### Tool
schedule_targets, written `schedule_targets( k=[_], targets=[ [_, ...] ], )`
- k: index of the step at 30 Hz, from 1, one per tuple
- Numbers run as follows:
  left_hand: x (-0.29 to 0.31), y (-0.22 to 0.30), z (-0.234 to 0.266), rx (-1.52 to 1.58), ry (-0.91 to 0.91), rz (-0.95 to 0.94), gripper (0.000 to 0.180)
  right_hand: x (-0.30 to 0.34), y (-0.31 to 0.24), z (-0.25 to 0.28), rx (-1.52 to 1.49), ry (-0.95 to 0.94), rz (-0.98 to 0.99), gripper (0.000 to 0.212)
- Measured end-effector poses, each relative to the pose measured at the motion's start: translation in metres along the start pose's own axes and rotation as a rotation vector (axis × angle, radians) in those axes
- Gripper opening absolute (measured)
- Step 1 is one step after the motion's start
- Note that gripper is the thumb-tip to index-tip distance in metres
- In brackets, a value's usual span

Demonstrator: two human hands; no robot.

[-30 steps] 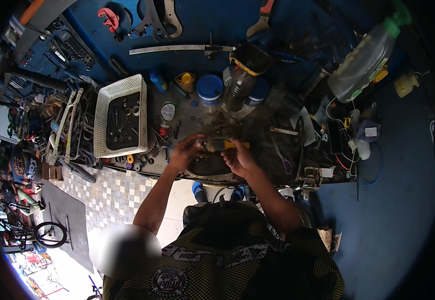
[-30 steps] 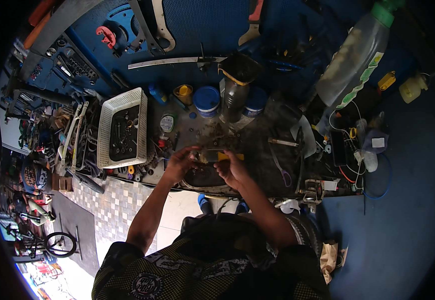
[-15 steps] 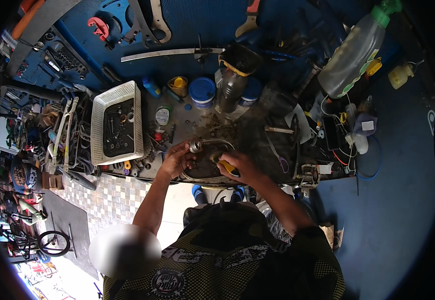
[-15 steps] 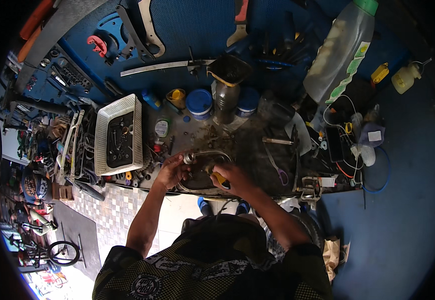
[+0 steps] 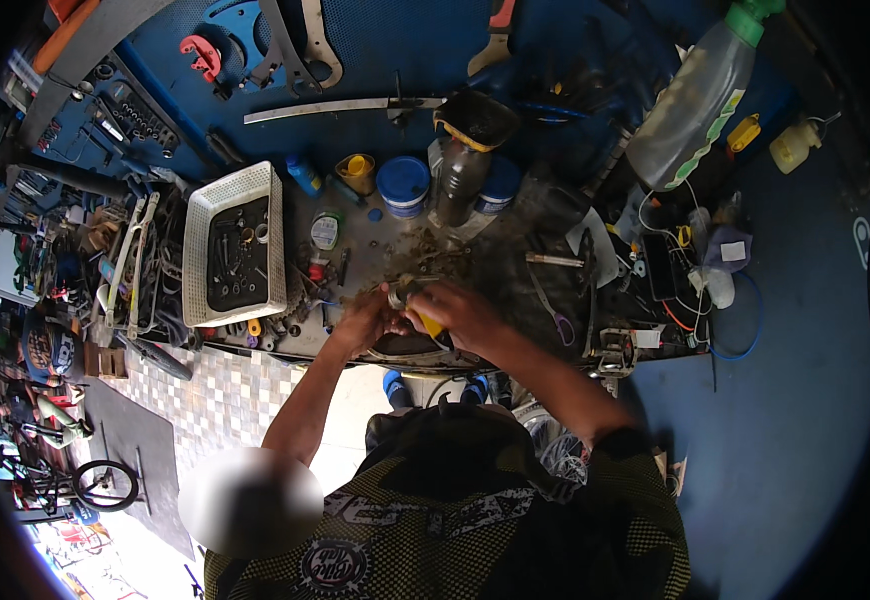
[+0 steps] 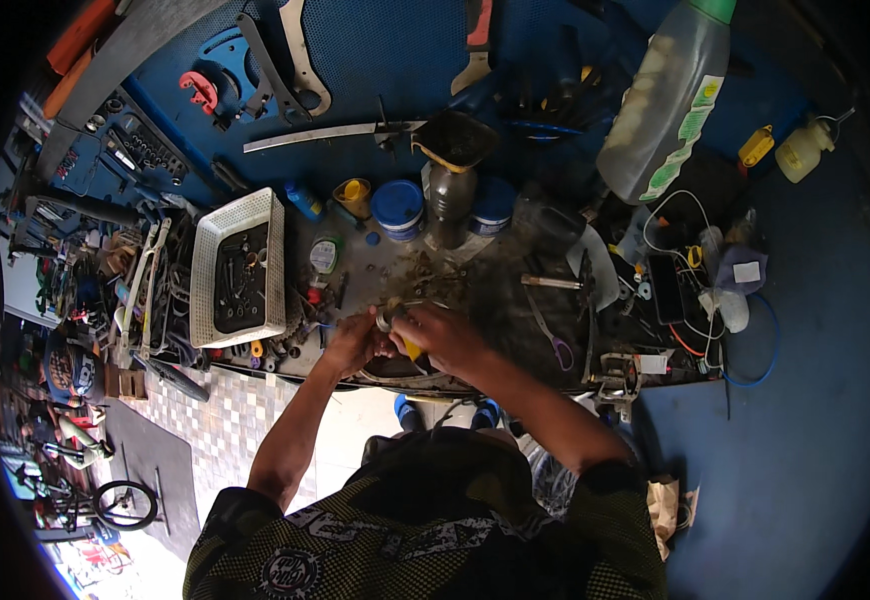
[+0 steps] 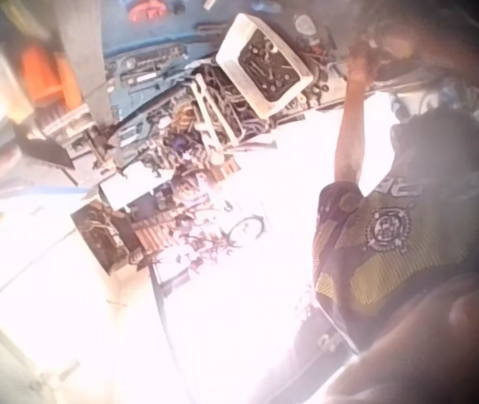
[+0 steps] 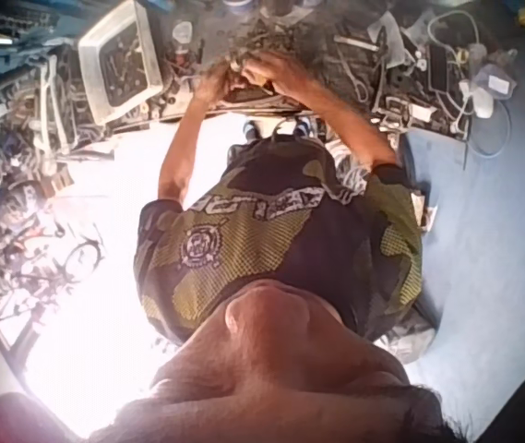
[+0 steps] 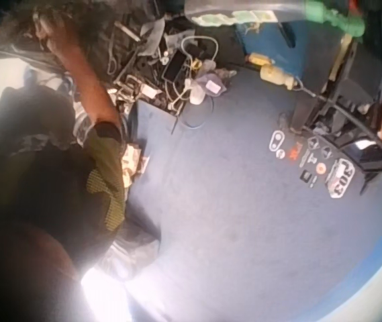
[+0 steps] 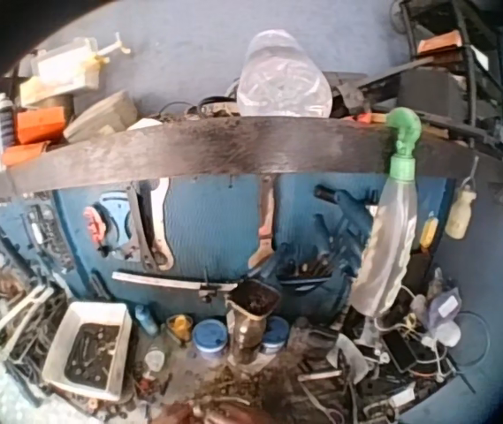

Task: The person scrubs a small cylindrical metal part with a yellow-handled brush over a metal tray on a workbench. The person repeatedly rotates the part and scrubs its exterior and interior surfaces. The person places the part into a white basket on the workbench.

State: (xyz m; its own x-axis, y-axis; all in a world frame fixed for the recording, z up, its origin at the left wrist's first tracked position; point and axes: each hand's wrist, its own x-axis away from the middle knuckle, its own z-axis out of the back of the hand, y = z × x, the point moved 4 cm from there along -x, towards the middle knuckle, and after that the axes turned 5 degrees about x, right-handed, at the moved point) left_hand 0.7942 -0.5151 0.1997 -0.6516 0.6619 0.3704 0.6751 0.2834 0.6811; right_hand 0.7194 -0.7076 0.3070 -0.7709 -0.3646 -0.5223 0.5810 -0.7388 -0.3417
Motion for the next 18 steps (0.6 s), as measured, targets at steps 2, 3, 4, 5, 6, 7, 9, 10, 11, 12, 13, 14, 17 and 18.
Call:
schedule_targets(
  k=[2,3,4,5,6,7,9,10,11,12,13,14,17,18],
  targets=[
    [-0.002,0.004,-0.003,-0.128,0.041,-0.079,0.045,0.002,0.005,-0.007,-0.18,0.015,-0.187,0.016],
    [-0.001,0.006,-0.004,-0.217,0.066,-0.112,0.045,0.003,0.008,-0.012,-0.269,0.016,-0.281,0.015],
    [-0.001,0.009,-0.007,-0.314,0.077,-0.161,0.046,0.005,0.01,-0.015,-0.351,0.091,-0.332,0.017],
    [0.001,0.01,-0.009,-0.373,0.073,-0.176,0.047,0.008,0.015,-0.022,-0.413,0.092,-0.443,0.019],
    [0.002,0.011,-0.012,-0.443,0.055,-0.206,0.047,0.011,0.019,-0.029,-0.476,0.096,-0.555,0.02],
    [0.003,0.013,-0.014,-0.508,0.039,-0.228,0.047,0.016,0.027,-0.038,-0.539,0.045,-0.73,0.022],
    [0.005,0.012,-0.016,-0.644,0.034,-0.231,0.046,0.03,0.04,-0.056,-0.996,0.006,-1.093,0.031],
    [0.006,0.012,-0.015,-0.709,0.034,-0.228,0.045,0.038,0.047,-0.059,-1.089,-0.04,-1.213,0.032],
    [0.006,0.012,-0.013,-0.569,0.021,-0.216,0.046,0.047,0.053,-0.06,-1.161,-0.072,-1.353,0.034],
    [0.005,0.011,-0.011,-0.432,0.008,-0.206,0.047,0.053,0.056,-0.058,-1.219,-0.052,-1.343,0.036],
    [0.005,0.012,-0.009,-0.293,-0.003,-0.198,0.047,0.059,0.058,-0.056,-1.196,-0.046,-1.321,0.036],
    [0.006,0.013,-0.005,-0.176,-0.009,-0.195,0.049,0.067,0.059,-0.053,-1.166,-0.036,-1.302,0.035],
    [0.01,0.013,0.003,0.07,-0.031,-0.183,0.051,0.086,0.05,-0.054,-1.098,-0.059,-1.205,0.034],
    [0.01,0.014,0.004,0.079,-0.042,-0.182,0.052,0.091,0.044,-0.057,-1.093,-0.077,-1.183,0.034]
  ],
)
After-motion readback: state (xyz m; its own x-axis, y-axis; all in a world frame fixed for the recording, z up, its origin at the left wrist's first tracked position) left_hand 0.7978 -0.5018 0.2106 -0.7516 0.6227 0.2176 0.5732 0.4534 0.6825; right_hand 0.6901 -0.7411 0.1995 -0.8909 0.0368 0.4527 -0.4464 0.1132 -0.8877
